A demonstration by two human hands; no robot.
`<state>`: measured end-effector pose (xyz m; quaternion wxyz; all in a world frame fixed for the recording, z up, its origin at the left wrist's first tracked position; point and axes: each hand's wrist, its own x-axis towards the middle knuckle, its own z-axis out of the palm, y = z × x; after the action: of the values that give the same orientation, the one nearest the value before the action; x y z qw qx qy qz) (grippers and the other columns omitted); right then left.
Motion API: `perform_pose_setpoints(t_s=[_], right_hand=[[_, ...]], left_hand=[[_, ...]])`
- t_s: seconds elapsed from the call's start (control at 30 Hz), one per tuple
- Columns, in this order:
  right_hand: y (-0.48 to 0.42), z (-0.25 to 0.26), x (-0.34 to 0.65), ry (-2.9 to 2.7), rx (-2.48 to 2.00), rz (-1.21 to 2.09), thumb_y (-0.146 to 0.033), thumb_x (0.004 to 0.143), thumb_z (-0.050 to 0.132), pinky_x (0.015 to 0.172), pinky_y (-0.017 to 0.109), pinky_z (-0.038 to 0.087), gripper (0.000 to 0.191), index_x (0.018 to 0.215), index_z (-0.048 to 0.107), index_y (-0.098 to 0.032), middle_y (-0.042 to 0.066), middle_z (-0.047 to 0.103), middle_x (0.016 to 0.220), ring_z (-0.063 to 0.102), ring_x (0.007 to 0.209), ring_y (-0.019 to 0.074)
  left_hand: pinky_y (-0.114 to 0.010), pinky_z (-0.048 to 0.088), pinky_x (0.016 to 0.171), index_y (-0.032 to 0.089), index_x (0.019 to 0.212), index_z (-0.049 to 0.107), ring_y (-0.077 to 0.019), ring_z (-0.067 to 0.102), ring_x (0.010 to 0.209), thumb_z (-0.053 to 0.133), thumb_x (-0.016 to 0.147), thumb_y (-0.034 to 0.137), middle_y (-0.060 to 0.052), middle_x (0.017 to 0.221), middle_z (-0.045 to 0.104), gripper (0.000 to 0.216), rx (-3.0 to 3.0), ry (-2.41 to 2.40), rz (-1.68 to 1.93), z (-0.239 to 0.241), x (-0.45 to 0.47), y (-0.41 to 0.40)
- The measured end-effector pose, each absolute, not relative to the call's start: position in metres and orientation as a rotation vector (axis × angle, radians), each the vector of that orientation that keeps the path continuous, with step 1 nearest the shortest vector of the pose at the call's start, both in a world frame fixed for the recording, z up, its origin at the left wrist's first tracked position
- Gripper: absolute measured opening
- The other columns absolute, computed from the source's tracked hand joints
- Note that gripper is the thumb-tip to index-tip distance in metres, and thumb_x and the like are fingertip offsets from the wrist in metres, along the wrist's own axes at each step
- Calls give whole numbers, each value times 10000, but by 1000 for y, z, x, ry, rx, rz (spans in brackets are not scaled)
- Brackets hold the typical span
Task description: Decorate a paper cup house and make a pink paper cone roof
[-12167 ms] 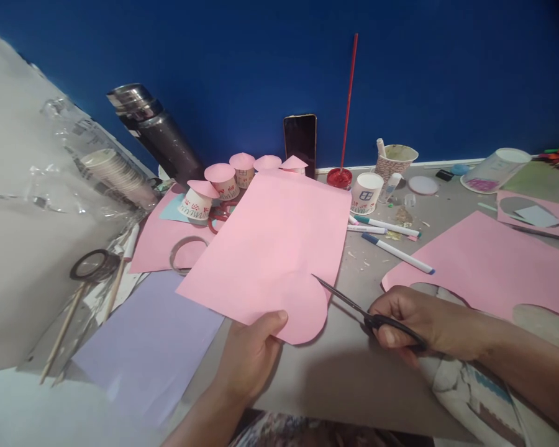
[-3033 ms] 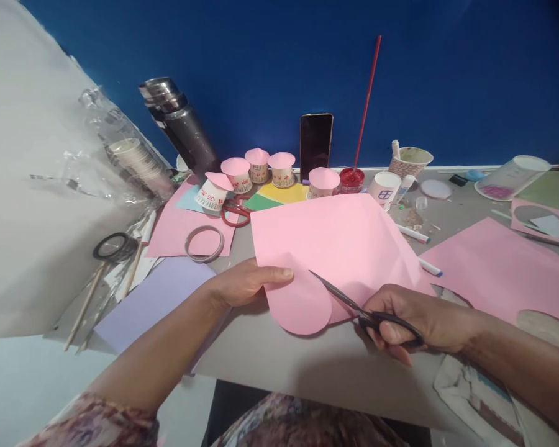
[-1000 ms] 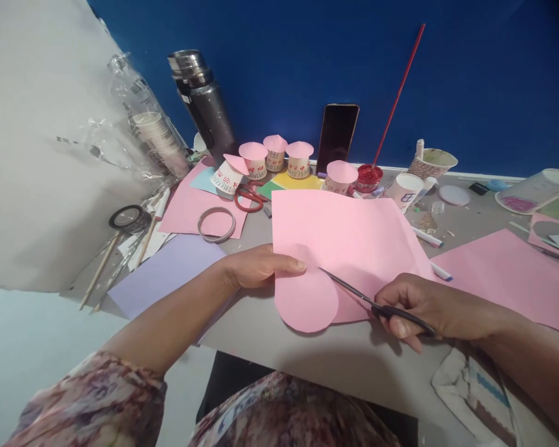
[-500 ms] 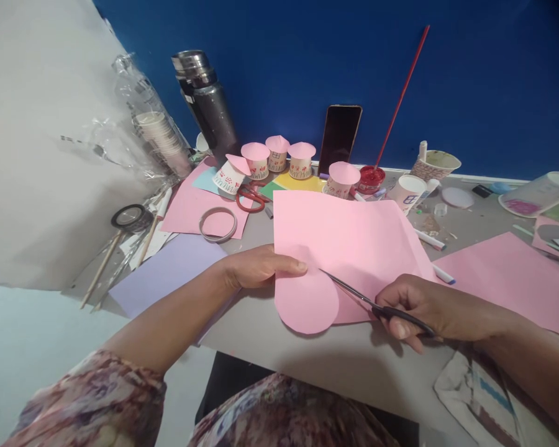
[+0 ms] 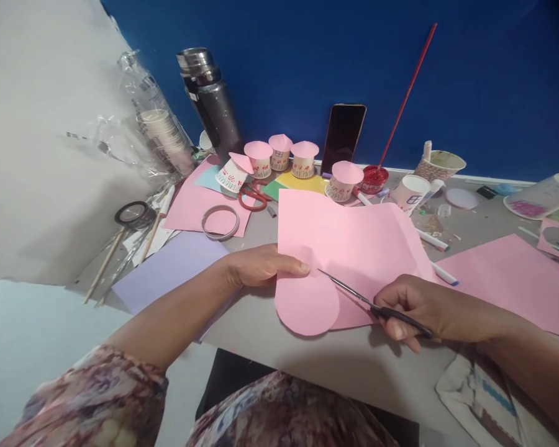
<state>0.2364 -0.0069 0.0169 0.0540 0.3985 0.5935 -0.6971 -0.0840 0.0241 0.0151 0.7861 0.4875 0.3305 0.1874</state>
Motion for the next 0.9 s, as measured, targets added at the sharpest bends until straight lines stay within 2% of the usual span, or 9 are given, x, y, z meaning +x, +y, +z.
perform_pose_setpoints(t_s=[0.33, 0.5, 0.9], right_hand=[[-7, 12, 239, 1754, 1139, -2234, -657, 812, 786, 408, 212, 210, 535, 699, 616, -162, -24, 608, 541, 337, 425, 52], [-7, 12, 238, 1722, 1154, -2248, -669, 754, 825, 401, 214, 198, 550, 685, 619, -164, -26, 605, 532, 329, 424, 56], [-6, 16, 235, 1787, 1170, -2157, -648, 790, 803, 425, 219, 216, 529, 679, 613, -167, -20, 614, 540, 358, 445, 60]], left_hand=[[-328, 564, 808, 129, 911, 809, -235, 738, 859, 802, 833, 345, -109, 954, 823, 230, 1062, 694, 379, 11, -87, 26], [-322, 566, 777, 131, 912, 803, -234, 736, 849, 799, 827, 342, -109, 949, 821, 228, 1067, 695, 389, 11, -86, 27], [-310, 565, 770, 130, 906, 804, -214, 720, 829, 837, 801, 359, -95, 923, 808, 254, 987, 645, 362, 2, -86, 28]])
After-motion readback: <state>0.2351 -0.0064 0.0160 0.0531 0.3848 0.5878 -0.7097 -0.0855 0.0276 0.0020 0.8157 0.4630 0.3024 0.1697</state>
